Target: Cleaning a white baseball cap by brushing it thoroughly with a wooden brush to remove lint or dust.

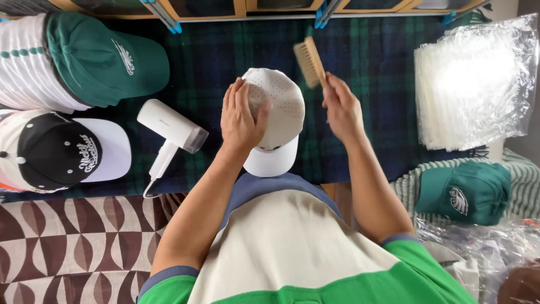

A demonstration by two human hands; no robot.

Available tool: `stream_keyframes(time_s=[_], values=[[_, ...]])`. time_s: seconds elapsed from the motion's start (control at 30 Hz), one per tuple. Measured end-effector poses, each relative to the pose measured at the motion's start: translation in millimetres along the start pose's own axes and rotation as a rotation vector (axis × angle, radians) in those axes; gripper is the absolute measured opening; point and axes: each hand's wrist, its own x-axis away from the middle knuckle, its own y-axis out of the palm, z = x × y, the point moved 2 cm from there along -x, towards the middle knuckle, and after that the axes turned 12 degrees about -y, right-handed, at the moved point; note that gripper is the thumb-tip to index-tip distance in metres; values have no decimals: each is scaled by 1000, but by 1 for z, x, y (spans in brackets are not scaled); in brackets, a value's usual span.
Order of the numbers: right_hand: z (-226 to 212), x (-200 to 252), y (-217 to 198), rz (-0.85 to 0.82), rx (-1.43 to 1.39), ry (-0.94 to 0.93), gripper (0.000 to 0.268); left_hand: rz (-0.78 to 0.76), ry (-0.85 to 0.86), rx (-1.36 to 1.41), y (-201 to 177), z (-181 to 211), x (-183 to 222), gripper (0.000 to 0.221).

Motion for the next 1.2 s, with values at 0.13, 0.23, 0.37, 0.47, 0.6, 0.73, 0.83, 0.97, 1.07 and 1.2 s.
stream_keyframes(time_s=[0.13,0.23,0.37,0.47,0.6,0.73,0.83,0.97,1.07,1.2], values=[[-51,23,16,-88,183,-393,18,-117,-91,-12,23,-26,-30,35],[-19,49,33,-4,106,-252,33,-188,-211,-63,25,-24,-43,41],[41,81,40,59,-112,714,40,-224,-291,-11,30,-33,-55,47],[25,88,34,144,-177,768,38,-240,-330,12,33,-32,-49,45],[-27,77,30,-18,-155,172,46,-259,-295,78,9,-14,-50,49],[-26,70,38,94,-241,579,49,-232,-261,119,11,-14,-49,46],[-21,84,41,80,-293,1125,50,-246,-296,106,11,-18,-47,49],[-25,101,29,51,-95,459,48,-261,-375,85,5,-9,-51,51],[-57,88,26,-75,195,-131,40,-316,-435,97,0,-5,-46,54],[-14,78,38,-26,42,208,46,-291,-422,92,4,-10,-49,53]])
